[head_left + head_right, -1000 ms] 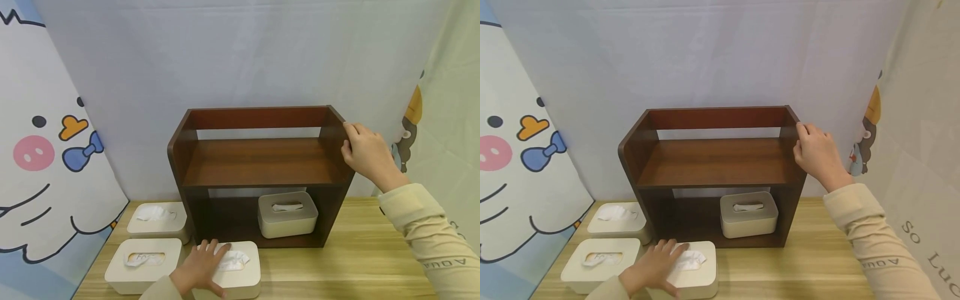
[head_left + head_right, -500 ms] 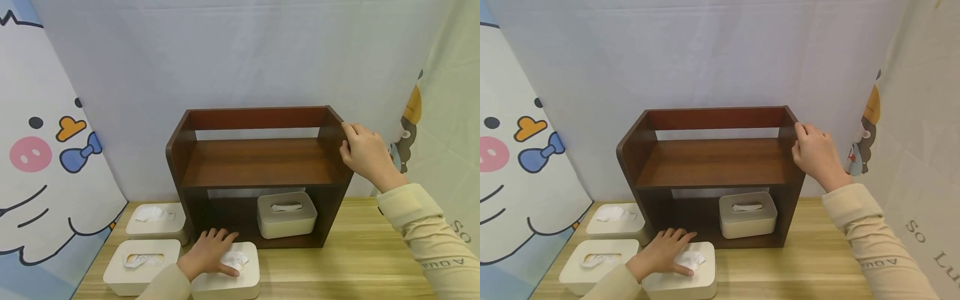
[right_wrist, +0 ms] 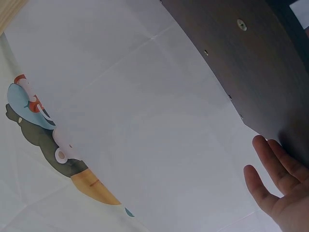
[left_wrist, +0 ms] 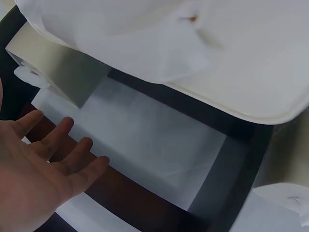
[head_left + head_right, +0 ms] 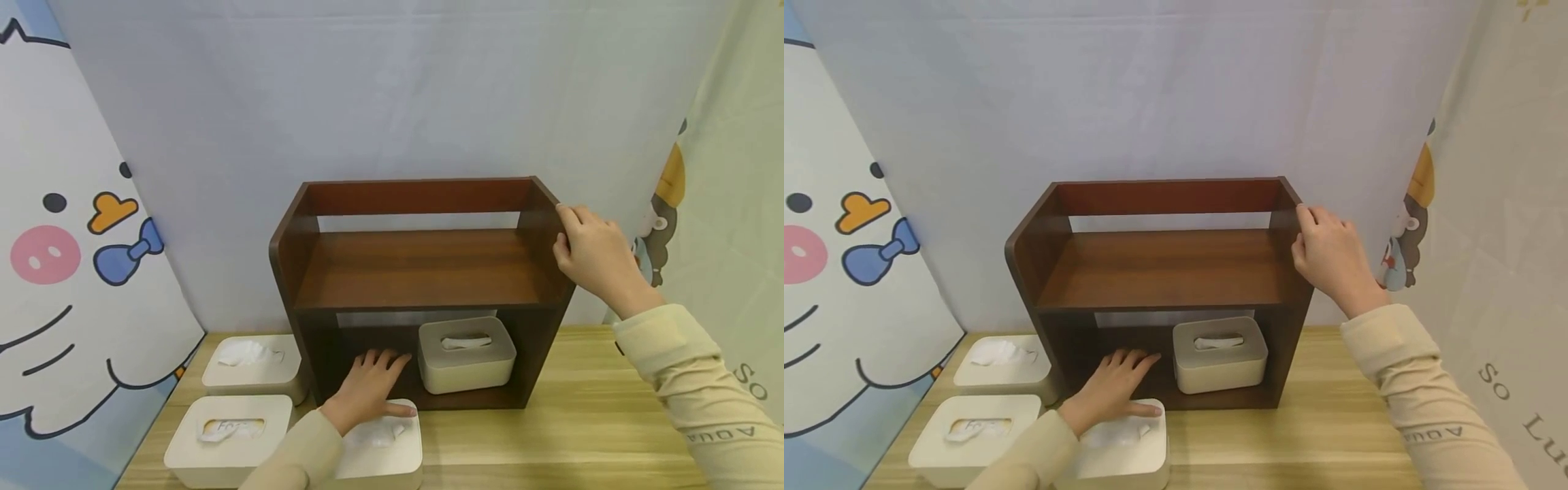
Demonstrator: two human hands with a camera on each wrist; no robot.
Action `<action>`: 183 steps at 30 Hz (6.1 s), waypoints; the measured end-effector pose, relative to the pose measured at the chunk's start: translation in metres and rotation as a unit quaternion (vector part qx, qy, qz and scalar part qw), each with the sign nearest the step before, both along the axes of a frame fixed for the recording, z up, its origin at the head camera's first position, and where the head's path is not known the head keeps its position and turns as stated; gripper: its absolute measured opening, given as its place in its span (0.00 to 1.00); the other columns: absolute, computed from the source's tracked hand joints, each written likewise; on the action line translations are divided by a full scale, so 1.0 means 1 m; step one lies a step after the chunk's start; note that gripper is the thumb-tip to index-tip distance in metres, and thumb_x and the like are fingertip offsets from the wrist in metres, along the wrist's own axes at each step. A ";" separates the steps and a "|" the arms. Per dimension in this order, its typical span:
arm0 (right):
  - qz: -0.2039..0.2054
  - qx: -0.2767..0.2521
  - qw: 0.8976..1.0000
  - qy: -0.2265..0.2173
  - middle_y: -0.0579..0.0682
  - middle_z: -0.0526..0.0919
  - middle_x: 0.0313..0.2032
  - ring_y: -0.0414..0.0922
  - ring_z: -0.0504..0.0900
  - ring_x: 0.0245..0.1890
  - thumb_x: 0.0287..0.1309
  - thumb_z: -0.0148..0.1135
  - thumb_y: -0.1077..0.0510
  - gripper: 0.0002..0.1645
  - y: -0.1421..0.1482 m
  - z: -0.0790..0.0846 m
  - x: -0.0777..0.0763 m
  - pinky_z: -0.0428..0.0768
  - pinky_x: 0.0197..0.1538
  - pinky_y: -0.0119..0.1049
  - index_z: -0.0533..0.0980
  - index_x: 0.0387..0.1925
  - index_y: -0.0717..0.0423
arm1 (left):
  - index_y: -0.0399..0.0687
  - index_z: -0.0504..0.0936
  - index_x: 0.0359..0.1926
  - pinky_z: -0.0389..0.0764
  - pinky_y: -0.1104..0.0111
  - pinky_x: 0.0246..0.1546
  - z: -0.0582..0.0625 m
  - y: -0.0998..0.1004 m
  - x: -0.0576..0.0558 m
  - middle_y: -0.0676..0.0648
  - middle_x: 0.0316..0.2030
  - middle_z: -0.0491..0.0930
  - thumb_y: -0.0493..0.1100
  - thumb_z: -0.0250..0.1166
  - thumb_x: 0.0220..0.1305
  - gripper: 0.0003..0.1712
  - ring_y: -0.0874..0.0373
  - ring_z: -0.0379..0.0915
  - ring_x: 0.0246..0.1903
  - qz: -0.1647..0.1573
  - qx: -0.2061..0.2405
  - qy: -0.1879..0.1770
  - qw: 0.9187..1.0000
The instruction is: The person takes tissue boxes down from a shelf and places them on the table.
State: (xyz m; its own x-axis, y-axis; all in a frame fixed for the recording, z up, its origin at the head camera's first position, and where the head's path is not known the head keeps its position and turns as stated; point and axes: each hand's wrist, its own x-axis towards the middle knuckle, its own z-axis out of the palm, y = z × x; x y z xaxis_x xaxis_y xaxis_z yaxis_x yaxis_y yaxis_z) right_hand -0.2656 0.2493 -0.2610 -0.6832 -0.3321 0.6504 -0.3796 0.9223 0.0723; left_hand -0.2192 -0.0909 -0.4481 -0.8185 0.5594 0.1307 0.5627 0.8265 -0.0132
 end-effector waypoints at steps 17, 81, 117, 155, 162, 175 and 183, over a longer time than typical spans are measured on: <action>0.004 -0.001 1.000 0.002 0.68 0.75 0.45 0.64 0.76 0.41 0.53 0.51 0.65 0.26 -0.002 -0.001 0.000 0.72 0.32 0.57 0.67 0.55 0.71 | 0.51 0.60 0.66 0.67 0.50 0.55 -0.009 0.055 -0.044 0.40 0.59 0.65 0.72 0.66 0.39 0.56 0.43 0.62 0.59 0.014 0.064 0.043 0.997; -0.005 0.003 1.000 -0.006 0.68 0.75 0.45 0.63 0.77 0.40 0.53 0.51 0.65 0.26 -0.001 0.001 0.000 0.72 0.33 0.57 0.67 0.55 0.71 | 0.51 0.52 0.69 0.63 0.45 0.57 -0.025 0.088 -0.072 0.37 0.68 0.49 0.64 0.71 0.39 0.59 0.39 0.48 0.66 0.046 0.046 -0.136 0.989; -0.002 -0.001 1.000 -0.002 0.69 0.75 0.45 0.64 0.77 0.37 0.53 0.51 0.65 0.26 0.003 0.001 0.002 0.72 0.33 0.57 0.67 0.55 0.72 | 0.51 0.59 0.66 0.66 0.55 0.59 -0.025 0.096 -0.060 0.42 0.62 0.64 0.74 0.64 0.38 0.58 0.46 0.57 0.64 0.029 -0.014 -0.021 0.999; -0.032 -0.004 0.999 -0.019 0.68 0.74 0.46 0.63 0.76 0.41 0.54 0.51 0.64 0.26 -0.014 0.010 0.039 0.72 0.34 0.57 0.66 0.56 0.70 | 0.61 0.56 0.67 0.77 0.59 0.46 -0.015 0.095 0.040 0.42 0.62 0.65 0.85 0.47 0.38 0.57 0.46 0.64 0.58 -0.081 -0.134 0.024 0.987; -0.039 -0.004 0.999 -0.023 0.68 0.74 0.47 0.63 0.76 0.41 0.55 0.50 0.64 0.26 -0.018 0.011 0.047 0.72 0.34 0.57 0.66 0.56 0.70 | 0.64 0.56 0.67 0.76 0.60 0.46 -0.018 0.094 0.058 0.43 0.62 0.65 0.85 0.47 0.37 0.57 0.48 0.63 0.58 -0.090 -0.147 0.024 0.985; -0.035 -0.002 0.999 -0.011 0.68 0.75 0.46 0.63 0.77 0.39 0.54 0.51 0.65 0.26 -0.016 0.009 0.046 0.72 0.33 0.56 0.67 0.56 0.71 | 0.67 0.58 0.65 0.76 0.62 0.44 -0.028 0.098 0.067 0.45 0.60 0.65 0.85 0.49 0.35 0.56 0.50 0.64 0.55 -0.111 -0.147 0.043 0.982; -0.033 0.000 0.999 -0.011 0.69 0.74 0.46 0.64 0.77 0.39 0.54 0.50 0.65 0.26 -0.017 0.009 0.045 0.72 0.32 0.56 0.66 0.56 0.71 | 0.66 0.55 0.66 0.77 0.63 0.42 -0.033 0.098 0.074 0.46 0.60 0.64 0.87 0.45 0.36 0.57 0.50 0.65 0.55 -0.099 -0.170 0.061 0.978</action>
